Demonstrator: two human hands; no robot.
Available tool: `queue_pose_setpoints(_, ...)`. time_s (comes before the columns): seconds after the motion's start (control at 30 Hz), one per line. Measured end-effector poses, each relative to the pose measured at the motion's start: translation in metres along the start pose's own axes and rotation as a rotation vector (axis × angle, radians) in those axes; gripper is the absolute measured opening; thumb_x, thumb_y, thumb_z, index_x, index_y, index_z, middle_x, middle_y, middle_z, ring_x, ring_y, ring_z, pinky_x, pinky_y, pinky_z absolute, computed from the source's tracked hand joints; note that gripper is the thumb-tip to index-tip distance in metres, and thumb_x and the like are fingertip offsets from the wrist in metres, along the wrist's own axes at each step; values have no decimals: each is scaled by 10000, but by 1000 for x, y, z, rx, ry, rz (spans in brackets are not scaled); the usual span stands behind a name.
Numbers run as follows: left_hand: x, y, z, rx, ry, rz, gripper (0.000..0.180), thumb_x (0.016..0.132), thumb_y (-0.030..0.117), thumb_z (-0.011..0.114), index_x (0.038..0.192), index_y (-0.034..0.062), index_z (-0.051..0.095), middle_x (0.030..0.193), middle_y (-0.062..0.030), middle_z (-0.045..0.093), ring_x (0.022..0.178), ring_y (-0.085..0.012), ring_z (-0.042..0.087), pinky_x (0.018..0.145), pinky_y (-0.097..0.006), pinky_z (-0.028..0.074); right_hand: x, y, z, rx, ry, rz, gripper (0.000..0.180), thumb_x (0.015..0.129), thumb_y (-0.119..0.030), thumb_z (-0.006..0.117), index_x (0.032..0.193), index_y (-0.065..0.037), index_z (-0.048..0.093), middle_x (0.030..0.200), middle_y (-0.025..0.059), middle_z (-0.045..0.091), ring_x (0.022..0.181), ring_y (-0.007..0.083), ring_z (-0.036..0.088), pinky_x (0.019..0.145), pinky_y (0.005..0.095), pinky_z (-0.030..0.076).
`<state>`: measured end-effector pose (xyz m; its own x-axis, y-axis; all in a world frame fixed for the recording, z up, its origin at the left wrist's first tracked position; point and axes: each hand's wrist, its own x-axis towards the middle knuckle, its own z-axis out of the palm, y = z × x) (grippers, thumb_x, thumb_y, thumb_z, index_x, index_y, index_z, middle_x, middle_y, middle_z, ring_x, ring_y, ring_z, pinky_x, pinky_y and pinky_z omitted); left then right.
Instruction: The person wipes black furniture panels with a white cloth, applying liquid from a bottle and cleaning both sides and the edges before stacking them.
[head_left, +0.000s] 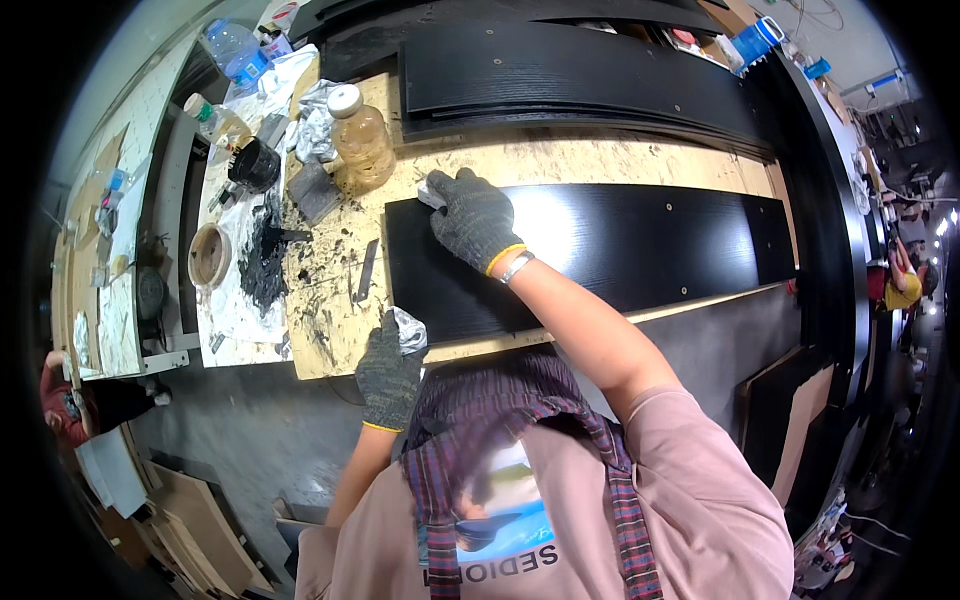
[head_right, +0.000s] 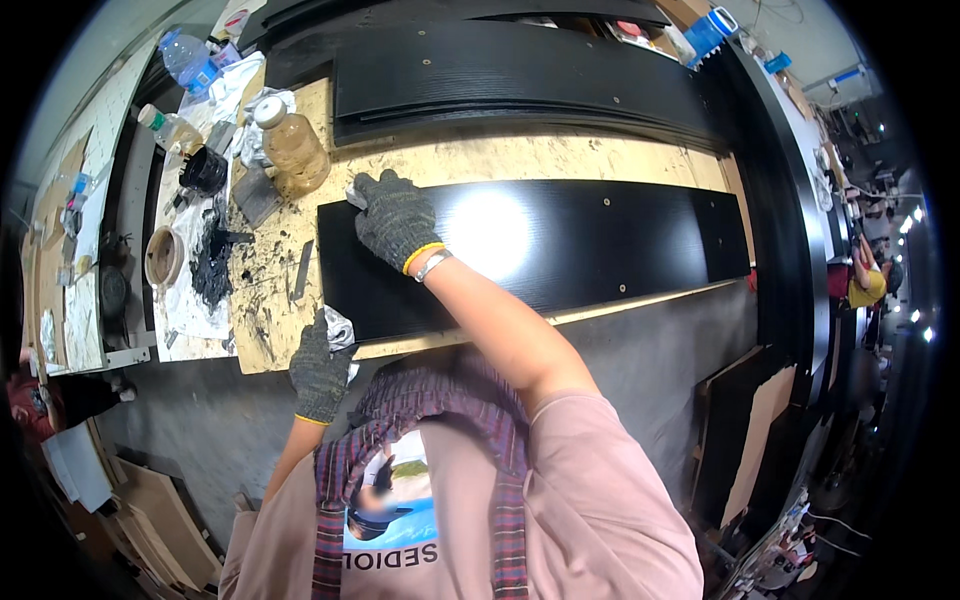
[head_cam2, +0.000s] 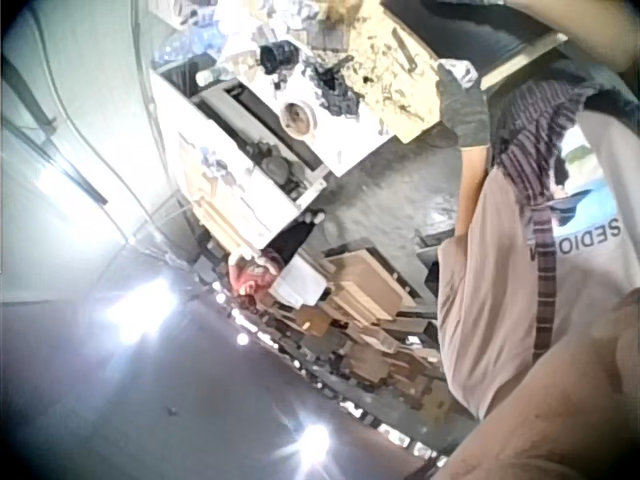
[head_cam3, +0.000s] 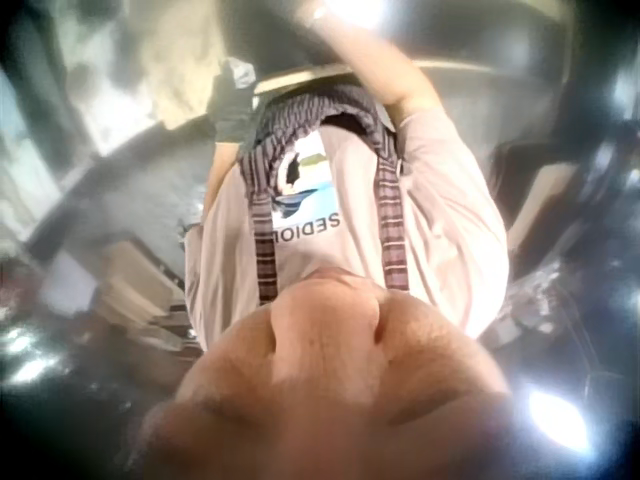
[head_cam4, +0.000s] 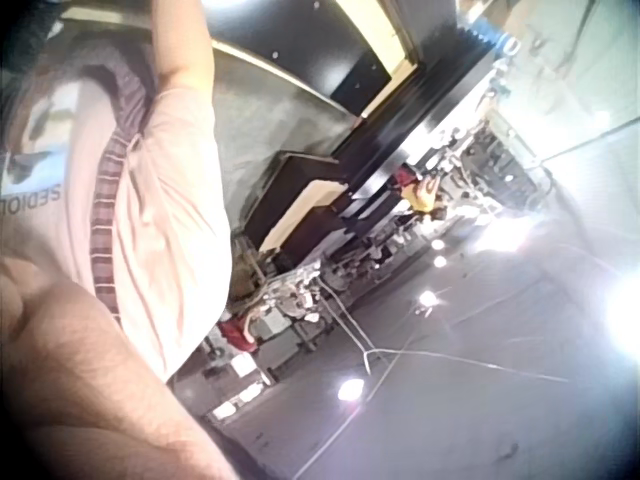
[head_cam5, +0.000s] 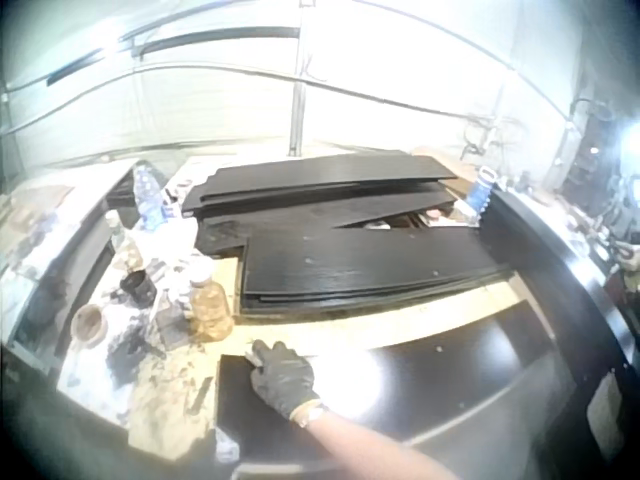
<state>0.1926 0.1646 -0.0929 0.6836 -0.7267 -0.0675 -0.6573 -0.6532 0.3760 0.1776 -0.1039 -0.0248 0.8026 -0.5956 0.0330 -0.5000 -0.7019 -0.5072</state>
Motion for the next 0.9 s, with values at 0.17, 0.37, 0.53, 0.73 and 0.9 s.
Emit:
queue_pose_setpoints(0.17,3,5,-8,-16,-43,-18,853,772,415,807,1470,66,461,1117,-190,630,995,-372,649,843,-474,517,5,-7,9,-31,39,-81,370,829,-260,660,1168,-122,608,1055,167,646,978,351,654,835,468,528)
queue_pose_setpoints(0.37,1,-5,0,-63,0,18,877,753,415,824,1473,67,463,1114,-193,629,1003,-368,642,856,-469,513,17,-36,31,-65,104,-204,360,839,-265,637,1155,-94,617,1001,164,667,926,334,673,804,461,532)
queue_pose_setpoints(0.53,2,-5,-3,-34,-58,-41,880,746,400,838,1472,67,469,1115,-193,634,1007,-361,646,854,-459,516,26,-16,30,-123,157,-209,256,861,-196,587,1075,-60,621,962,156,686,895,342,682,765,459,547)
queue_pose_setpoints(0.73,12,-8,-49,-383,-97,-143,653,775,246,825,1352,40,597,1103,-153,701,1023,-304,676,914,-395,521,20,-8,34,-31,167,-190,359,913,-282,606,1204,-72,605,1012,164,679,956,341,655,844,462,524)
queue_pose_setpoints(0.9,9,-10,-106,-503,148,-241,538,784,4,798,1285,-47,610,1071,-143,715,933,-215,673,848,-346,533,1,29,9,-42,208,-245,239,847,-190,590,1053,-83,646,894,159,700,839,340,691,753,465,541)
